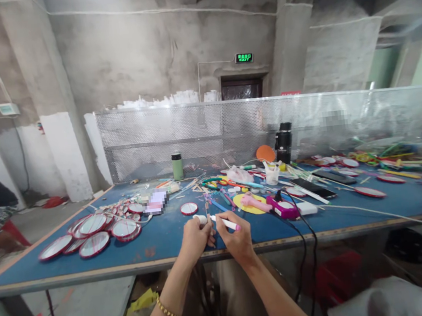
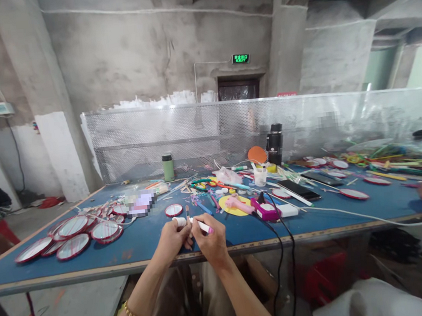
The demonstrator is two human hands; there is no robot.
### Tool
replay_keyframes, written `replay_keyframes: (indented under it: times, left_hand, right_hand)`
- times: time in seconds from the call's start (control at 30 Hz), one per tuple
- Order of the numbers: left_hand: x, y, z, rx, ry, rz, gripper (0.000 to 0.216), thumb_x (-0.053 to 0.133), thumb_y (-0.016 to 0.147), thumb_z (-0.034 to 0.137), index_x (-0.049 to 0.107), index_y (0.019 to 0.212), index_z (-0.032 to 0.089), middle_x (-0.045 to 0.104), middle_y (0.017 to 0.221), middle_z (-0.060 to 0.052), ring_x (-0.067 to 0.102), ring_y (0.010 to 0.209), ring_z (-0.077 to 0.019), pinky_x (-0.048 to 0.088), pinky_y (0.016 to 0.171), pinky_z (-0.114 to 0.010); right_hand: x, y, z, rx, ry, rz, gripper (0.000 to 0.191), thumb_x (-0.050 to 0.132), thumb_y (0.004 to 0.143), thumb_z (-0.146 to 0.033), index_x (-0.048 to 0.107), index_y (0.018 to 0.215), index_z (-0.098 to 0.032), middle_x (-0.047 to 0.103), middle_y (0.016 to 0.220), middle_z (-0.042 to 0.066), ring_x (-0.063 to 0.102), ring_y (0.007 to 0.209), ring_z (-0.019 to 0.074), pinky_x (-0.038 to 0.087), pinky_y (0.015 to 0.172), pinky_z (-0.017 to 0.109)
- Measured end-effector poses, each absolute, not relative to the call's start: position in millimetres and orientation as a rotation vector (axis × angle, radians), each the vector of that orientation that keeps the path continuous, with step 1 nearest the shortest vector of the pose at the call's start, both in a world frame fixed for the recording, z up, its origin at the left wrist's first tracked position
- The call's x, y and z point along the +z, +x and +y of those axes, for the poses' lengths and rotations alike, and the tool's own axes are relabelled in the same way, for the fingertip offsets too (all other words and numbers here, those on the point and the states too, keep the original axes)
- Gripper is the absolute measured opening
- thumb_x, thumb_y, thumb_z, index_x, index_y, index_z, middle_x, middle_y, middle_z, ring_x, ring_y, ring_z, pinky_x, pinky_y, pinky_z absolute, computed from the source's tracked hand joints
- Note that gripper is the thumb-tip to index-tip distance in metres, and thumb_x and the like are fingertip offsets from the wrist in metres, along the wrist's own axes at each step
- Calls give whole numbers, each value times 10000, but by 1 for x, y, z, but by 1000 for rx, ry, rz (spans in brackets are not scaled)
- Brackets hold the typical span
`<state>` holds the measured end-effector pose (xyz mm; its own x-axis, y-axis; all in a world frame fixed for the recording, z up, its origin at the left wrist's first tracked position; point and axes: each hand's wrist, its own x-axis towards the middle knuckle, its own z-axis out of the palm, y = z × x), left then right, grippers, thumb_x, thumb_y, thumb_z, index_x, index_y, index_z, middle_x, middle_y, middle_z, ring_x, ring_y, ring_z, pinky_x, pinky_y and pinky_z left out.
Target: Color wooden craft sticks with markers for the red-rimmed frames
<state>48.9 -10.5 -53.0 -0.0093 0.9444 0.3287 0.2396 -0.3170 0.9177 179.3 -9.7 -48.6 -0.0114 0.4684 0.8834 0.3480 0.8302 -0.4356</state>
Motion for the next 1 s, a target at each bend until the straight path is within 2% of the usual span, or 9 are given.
replay_keyframes:
  times: [1.0]
  left_hand:
    - [-55,48,-10,1378,1629,1227,300,525,814,394,535,600,185,584,459,9,574,386,-144,468,419,-234]
  right_hand:
    - [-51,179,-7,146,-637,-1616,137,560,898,-220,659,809,-188,669,721,20,617,632,148,496,639,241]
